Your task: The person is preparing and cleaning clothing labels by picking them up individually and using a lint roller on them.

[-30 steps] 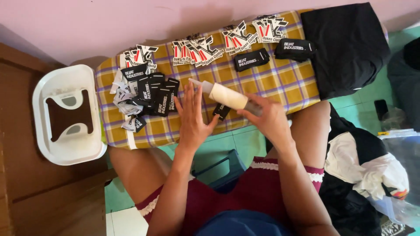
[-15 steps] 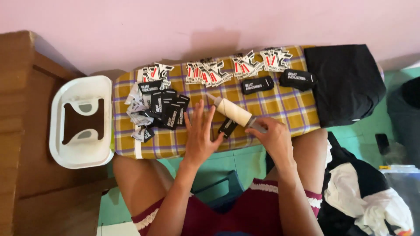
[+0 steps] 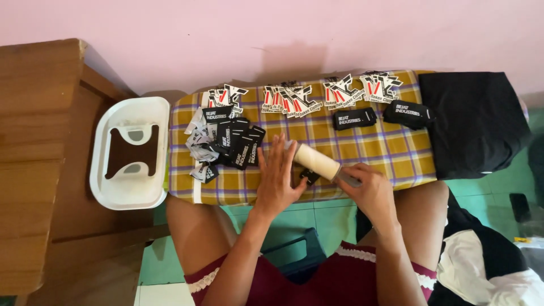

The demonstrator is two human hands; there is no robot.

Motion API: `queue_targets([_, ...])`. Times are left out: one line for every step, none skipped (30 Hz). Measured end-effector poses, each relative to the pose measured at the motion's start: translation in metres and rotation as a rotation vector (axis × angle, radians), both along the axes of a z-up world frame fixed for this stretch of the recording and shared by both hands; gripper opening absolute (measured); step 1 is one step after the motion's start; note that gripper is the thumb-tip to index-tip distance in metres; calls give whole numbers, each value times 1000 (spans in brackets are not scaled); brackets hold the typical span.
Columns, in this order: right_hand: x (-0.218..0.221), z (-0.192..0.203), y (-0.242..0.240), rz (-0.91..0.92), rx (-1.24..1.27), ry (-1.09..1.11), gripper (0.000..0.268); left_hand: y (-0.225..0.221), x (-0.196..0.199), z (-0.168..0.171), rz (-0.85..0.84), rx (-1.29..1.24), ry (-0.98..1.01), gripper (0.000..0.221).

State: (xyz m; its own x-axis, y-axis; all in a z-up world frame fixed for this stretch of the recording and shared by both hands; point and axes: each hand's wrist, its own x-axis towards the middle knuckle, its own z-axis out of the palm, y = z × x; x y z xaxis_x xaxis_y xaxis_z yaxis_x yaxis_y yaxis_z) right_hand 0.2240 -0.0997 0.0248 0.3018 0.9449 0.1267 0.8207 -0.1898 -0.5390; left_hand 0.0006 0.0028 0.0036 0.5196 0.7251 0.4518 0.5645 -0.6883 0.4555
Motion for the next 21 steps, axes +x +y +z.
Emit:
queue_targets([-2,2,3,-9,-2,-3,26,0,-1,3,-9,-2,-3,110])
queue_targets([-3,4,6,-61,-30,-39,28,-1,-1,6,-2,-4,-2,110])
queue_targets([-4,6,8,-119,-59,-75,30,-1,-1,9,0,-6,-2,109])
queue_targets([-3,5,7,-132,-60,-79,30,-2,-1,10,-13,-7,-6,109])
queue_targets([-2,5,10,-158,-29,-34,29,-1,-1,10,-23,10,8,99])
queue_targets([-1,5,13,-182,2,11,28,0,-1,11,-33,27,22,89])
queue_targets([2,-2,13,-188,3,9,28,-2,0,11,-38,28,20,89])
queue_targets([5,-9,13,-206,9,13,30,-3,0,11,-96,76,46,60])
queue_targets([7,-16,13,-218,13,18,32,-5,-2,10,-147,122,74,34])
queue_targets([6,-15,13,-217,13,17,32,-6,-3,2,-146,122,73,34])
queue_targets([6,-13,14,-225,21,46,30,-9,-4,-6,-244,88,92,26])
queue_targets([7,-12,15,-233,29,75,29,-11,-5,-14,-342,53,111,23])
queue_targets([6,-8,15,-225,26,72,29,-11,-6,-15,-334,50,108,23])
queue_targets([7,-5,15,-238,29,151,29,-11,-6,-15,-345,65,124,34])
queue_targets([5,-2,14,-253,33,233,30,-11,-8,-16,-359,81,142,46])
queue_targets([6,0,13,-249,30,232,30,-10,-7,-20,-354,78,142,46])
queue_targets([7,2,14,-237,24,225,32,-9,-6,-23,-353,196,31,29])
queue_targets([7,5,14,-225,17,218,34,-7,-5,-27,-349,314,-81,13])
queue_targets([9,4,14,-221,19,218,34,-11,-6,-26,-346,315,-80,13])
queue_targets([10,3,14,-223,21,235,35,-15,-7,-24,-350,234,-166,10])
queue_targets([12,2,13,-228,24,252,36,-19,-8,-23,-358,152,-252,13])
